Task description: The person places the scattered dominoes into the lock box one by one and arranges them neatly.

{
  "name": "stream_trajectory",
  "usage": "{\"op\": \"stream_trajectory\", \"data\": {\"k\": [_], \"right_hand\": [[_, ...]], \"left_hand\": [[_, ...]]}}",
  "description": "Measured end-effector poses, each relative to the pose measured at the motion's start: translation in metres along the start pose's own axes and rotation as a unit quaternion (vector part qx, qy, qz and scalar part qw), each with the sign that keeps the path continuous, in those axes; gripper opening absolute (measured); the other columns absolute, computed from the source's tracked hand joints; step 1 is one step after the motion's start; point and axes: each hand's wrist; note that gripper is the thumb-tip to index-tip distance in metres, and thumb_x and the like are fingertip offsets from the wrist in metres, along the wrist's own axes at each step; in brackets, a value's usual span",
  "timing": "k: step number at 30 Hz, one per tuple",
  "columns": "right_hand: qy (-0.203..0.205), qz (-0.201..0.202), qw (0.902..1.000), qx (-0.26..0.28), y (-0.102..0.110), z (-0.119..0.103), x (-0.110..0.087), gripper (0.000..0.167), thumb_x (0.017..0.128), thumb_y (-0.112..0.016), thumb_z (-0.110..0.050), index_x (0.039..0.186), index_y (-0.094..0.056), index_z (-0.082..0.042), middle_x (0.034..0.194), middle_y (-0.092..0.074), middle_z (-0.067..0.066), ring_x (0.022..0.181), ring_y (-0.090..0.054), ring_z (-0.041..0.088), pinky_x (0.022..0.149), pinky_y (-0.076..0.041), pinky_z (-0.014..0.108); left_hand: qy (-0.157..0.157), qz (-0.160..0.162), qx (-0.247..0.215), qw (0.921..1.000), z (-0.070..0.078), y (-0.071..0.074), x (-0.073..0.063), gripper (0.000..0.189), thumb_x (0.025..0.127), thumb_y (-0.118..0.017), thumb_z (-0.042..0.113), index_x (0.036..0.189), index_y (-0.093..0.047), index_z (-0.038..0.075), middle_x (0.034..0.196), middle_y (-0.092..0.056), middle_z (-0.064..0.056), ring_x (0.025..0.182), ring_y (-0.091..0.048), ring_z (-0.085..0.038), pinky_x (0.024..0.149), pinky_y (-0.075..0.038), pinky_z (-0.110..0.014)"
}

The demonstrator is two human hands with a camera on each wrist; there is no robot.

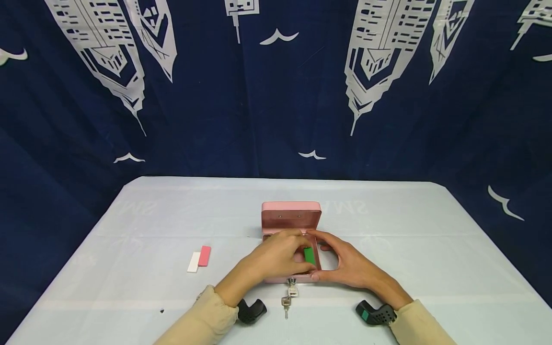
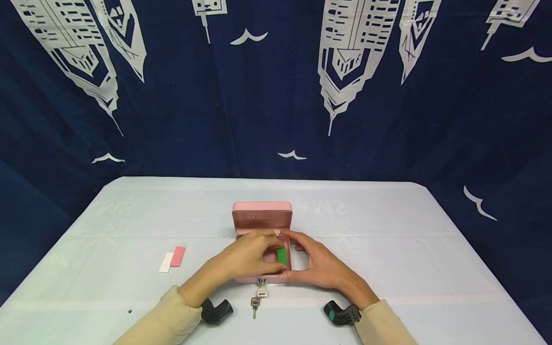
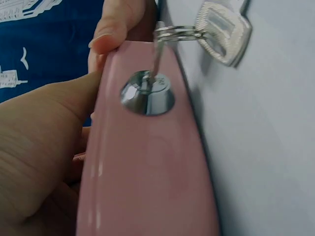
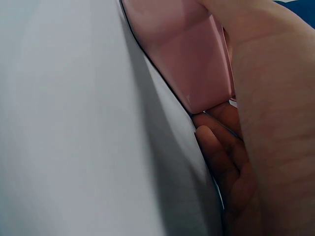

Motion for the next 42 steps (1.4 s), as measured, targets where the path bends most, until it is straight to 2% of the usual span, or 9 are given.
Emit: {"op": "stream_trajectory", "data": {"k": [5,8,12,17,27,35,42], "right_hand": [[0.007,-0.002,1.0000,0.001,0.000,0.000,0.001,0.089,0.066,-0.076,-0.049,0.140,-0.030,-0.032,0.139,-0.038,-0.019,0.122,-0.044,0.004,0.098,-0.041,0.025],[0.004,-0.002,1.0000,0.000,0.000,0.000,0.001,0.089,0.066,-0.076,-0.050,0.140,-0.029,-0.033,0.139,-0.037,-0.020,0.122,-0.044,0.004,0.098,-0.041,0.025],[-0.002,-0.002,1.0000,-0.001,0.000,0.000,0.001,0.089,0.066,-0.076,-0.050,0.140,-0.029,-0.034,0.139,-0.037,-0.020,0.122,-0.044,0.003,0.098,-0.041,0.025],[0.001,-0.006,0.9999,0.008,-0.001,-0.001,0.001,0.089,0.066,-0.076,-0.049,0.140,-0.029,-0.032,0.140,-0.037,-0.019,0.123,-0.043,0.005,0.098,-0.040,0.025],[0.020,-0.006,0.9998,-0.002,0.000,0.001,0.000,0.089,0.068,-0.075,-0.047,0.141,-0.028,-0.029,0.141,-0.038,-0.011,0.124,-0.043,0.009,0.098,-0.041,0.025],[0.006,-0.004,1.0000,0.003,0.000,0.000,0.001,0.089,0.066,-0.075,-0.050,0.140,-0.029,-0.032,0.139,-0.037,-0.019,0.122,-0.044,0.004,0.098,-0.041,0.025],[0.014,-0.001,0.9999,0.003,0.001,0.000,0.000,0.089,0.066,-0.076,-0.048,0.140,-0.030,-0.030,0.139,-0.038,-0.017,0.121,-0.045,0.005,0.097,-0.041,0.025]], "left_hand": [[0.017,-0.015,0.019,0.9996,0.003,-0.002,0.003,0.039,0.077,-0.067,0.041,0.113,-0.064,0.025,0.101,-0.057,0.011,0.093,-0.050,-0.002,0.080,-0.045,-0.019],[0.016,-0.014,0.019,0.9996,0.004,-0.005,0.004,0.039,0.077,-0.068,0.039,0.112,-0.065,0.021,0.103,-0.059,0.010,0.095,-0.051,-0.003,0.082,-0.045,-0.020],[0.012,-0.009,0.007,0.9999,0.005,-0.009,0.006,0.035,0.076,-0.070,0.036,0.105,-0.067,0.016,0.101,-0.062,0.008,0.093,-0.054,-0.005,0.080,-0.045,-0.019],[0.021,0.007,0.001,0.9998,0.006,-0.014,0.006,0.033,0.074,-0.073,0.033,0.102,-0.068,0.015,0.098,-0.065,0.007,0.089,-0.055,-0.005,0.076,-0.044,-0.017],[0.050,0.023,0.014,0.9984,0.011,-0.015,0.006,0.042,0.071,-0.076,0.032,0.108,-0.068,0.015,0.102,-0.065,0.005,0.091,-0.055,-0.007,0.073,-0.045,-0.017],[0.056,0.022,0.007,0.9981,0.011,-0.015,0.007,0.045,0.071,-0.076,0.033,0.110,-0.067,0.013,0.104,-0.064,0.003,0.091,-0.054,-0.007,0.073,-0.044,-0.017],[0.058,0.021,0.008,0.9981,0.011,-0.015,0.007,0.046,0.070,-0.076,0.034,0.110,-0.066,0.012,0.106,-0.065,0.003,0.096,-0.055,-0.008,0.078,-0.046,-0.019]]}}
Point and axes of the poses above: each hand's wrist, its own x-axis towards the middle knuckle, its own y-axis out of the back of the hand, z = x × y
